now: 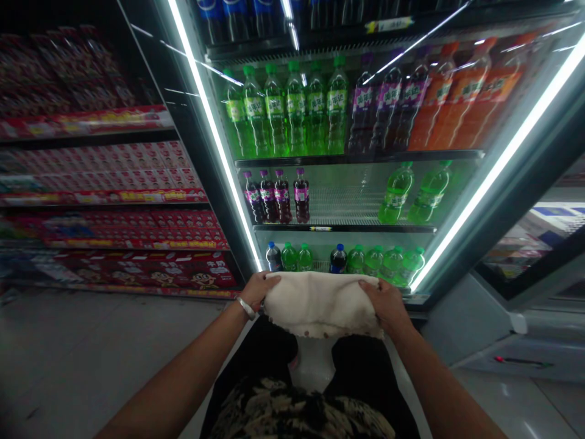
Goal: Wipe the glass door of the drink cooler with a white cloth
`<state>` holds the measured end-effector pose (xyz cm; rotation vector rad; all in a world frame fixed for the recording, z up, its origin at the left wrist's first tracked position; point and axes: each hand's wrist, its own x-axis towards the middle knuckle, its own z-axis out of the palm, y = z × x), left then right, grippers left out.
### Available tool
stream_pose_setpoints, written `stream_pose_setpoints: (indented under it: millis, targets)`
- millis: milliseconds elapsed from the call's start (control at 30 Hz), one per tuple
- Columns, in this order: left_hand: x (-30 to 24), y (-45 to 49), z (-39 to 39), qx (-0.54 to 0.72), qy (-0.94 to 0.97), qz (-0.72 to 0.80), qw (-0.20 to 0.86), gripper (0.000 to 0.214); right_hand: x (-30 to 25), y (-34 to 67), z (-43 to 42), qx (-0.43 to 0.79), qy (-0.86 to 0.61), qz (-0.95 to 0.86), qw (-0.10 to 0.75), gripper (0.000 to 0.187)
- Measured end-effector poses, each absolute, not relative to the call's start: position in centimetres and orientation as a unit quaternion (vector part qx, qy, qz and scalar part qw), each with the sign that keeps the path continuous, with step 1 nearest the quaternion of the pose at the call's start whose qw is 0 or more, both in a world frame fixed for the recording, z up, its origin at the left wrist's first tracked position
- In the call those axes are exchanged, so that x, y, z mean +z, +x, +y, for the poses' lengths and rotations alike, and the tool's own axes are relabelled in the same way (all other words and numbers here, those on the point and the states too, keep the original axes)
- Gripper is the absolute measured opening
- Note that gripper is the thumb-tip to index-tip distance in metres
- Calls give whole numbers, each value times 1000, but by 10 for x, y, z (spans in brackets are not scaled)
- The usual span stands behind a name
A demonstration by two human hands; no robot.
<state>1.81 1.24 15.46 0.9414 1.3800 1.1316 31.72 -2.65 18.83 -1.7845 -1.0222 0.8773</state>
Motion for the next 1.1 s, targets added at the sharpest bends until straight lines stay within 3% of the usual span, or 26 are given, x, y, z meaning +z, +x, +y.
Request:
stream_pose_setpoints:
  millis: [200, 400, 633, 767, 867, 967, 1100]
  targets:
    - [162, 47, 1, 477, 394, 561, 550, 25, 186, 293, -30, 376, -660, -450, 470, 39]
    - [182, 83, -21, 463, 430, 474, 613, 34, 181, 241, -47, 548, -474, -504, 470, 53]
    - [194, 75, -22, 494, 416, 400, 650, 53, 178, 232, -66, 514, -421, -596, 451, 49]
    - [200, 60, -17, 507, 327, 379, 702, 49, 182, 255, -65, 464, -476, -545, 511, 35]
    - [208, 50, -17, 503, 294, 335, 741, 48, 178, 273, -56, 449, -525, -471, 548, 49]
    - [214, 47, -19, 497, 276, 291, 769, 44, 171, 278, -51, 548, -495, -421, 526, 64]
    - [213, 54, -21, 494, 256, 263, 788, 38, 167, 267, -59, 706, -338, -423, 458, 61]
